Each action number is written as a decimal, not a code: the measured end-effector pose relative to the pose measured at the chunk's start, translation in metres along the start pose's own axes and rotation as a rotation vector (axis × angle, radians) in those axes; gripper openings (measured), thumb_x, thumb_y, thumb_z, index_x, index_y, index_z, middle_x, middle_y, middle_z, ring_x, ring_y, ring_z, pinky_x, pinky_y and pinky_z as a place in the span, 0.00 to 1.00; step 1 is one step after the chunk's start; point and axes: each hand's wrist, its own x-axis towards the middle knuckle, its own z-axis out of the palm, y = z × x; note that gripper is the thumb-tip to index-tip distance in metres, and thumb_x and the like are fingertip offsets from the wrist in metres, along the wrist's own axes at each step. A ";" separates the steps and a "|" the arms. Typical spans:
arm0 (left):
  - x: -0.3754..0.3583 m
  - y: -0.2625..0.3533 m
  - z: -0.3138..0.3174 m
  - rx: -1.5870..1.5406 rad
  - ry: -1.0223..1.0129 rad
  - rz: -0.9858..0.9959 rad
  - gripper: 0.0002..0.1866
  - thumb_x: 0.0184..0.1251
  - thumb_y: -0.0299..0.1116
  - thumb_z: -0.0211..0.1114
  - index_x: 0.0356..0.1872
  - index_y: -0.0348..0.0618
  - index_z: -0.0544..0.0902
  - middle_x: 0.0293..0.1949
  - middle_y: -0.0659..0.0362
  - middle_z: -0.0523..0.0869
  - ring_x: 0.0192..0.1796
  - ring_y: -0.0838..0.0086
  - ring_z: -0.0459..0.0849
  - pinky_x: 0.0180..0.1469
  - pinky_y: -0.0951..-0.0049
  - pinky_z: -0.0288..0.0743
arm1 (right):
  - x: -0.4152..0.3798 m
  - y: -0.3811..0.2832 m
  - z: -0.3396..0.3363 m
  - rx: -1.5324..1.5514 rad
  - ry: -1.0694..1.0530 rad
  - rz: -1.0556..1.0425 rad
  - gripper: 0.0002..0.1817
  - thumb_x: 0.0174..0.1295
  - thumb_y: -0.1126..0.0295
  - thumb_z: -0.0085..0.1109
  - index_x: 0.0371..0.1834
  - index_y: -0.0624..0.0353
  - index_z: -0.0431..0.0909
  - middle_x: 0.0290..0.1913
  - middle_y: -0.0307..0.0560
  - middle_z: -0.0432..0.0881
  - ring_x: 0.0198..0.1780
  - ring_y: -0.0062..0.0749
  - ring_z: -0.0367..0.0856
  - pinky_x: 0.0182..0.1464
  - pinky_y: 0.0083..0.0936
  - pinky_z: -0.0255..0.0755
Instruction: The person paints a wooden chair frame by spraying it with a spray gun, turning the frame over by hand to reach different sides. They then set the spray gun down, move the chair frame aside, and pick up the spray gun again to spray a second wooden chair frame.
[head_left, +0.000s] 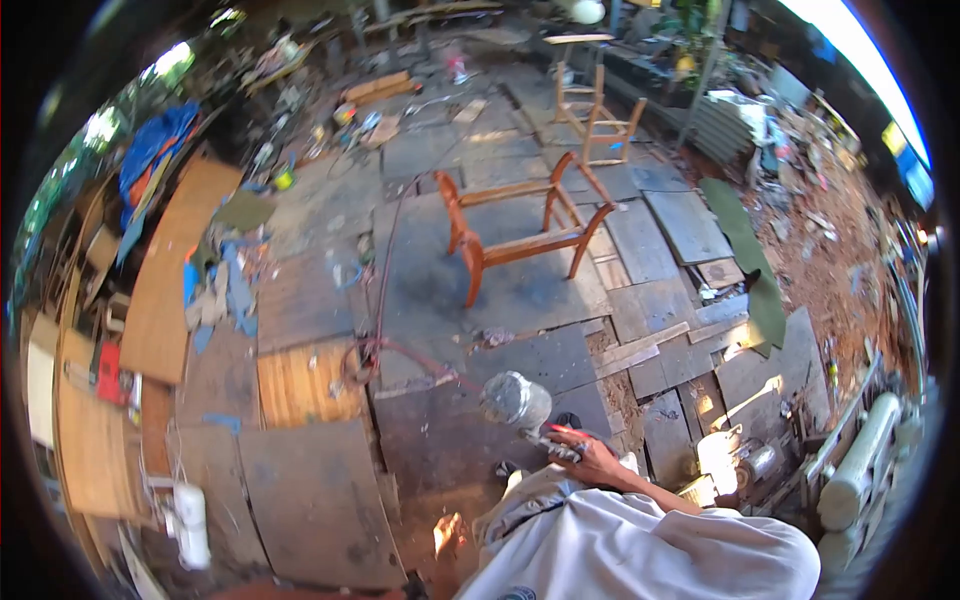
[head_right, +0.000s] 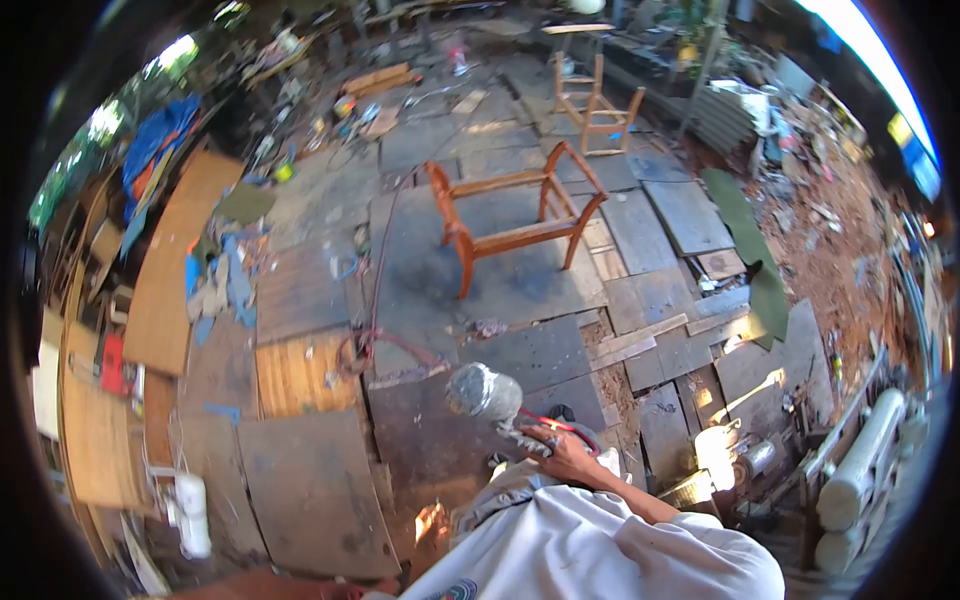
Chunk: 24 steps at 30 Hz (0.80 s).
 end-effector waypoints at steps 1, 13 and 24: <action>0.007 0.000 -0.003 0.026 0.017 -0.005 0.36 0.69 0.60 0.70 0.66 0.40 0.80 0.40 0.55 0.89 0.34 0.69 0.85 0.37 0.68 0.80 | -0.002 -0.007 -0.003 0.041 0.001 0.052 0.29 0.68 0.54 0.67 0.69 0.52 0.77 0.66 0.54 0.81 0.67 0.52 0.79 0.69 0.42 0.73; -0.008 0.029 0.019 0.021 0.060 -0.119 0.30 0.69 0.53 0.71 0.62 0.42 0.79 0.42 0.60 0.89 0.42 0.72 0.89 0.37 0.72 0.76 | 0.002 0.000 -0.001 0.037 0.019 0.017 0.28 0.66 0.59 0.69 0.69 0.55 0.77 0.60 0.57 0.85 0.62 0.54 0.84 0.65 0.40 0.76; -0.028 0.019 0.062 0.023 0.067 -0.046 0.26 0.70 0.50 0.72 0.58 0.41 0.84 0.48 0.57 0.90 0.50 0.72 0.86 0.52 0.64 0.81 | 0.006 0.001 -0.002 0.007 -0.037 -0.020 0.24 0.69 0.64 0.65 0.67 0.57 0.78 0.57 0.55 0.86 0.59 0.47 0.85 0.62 0.36 0.76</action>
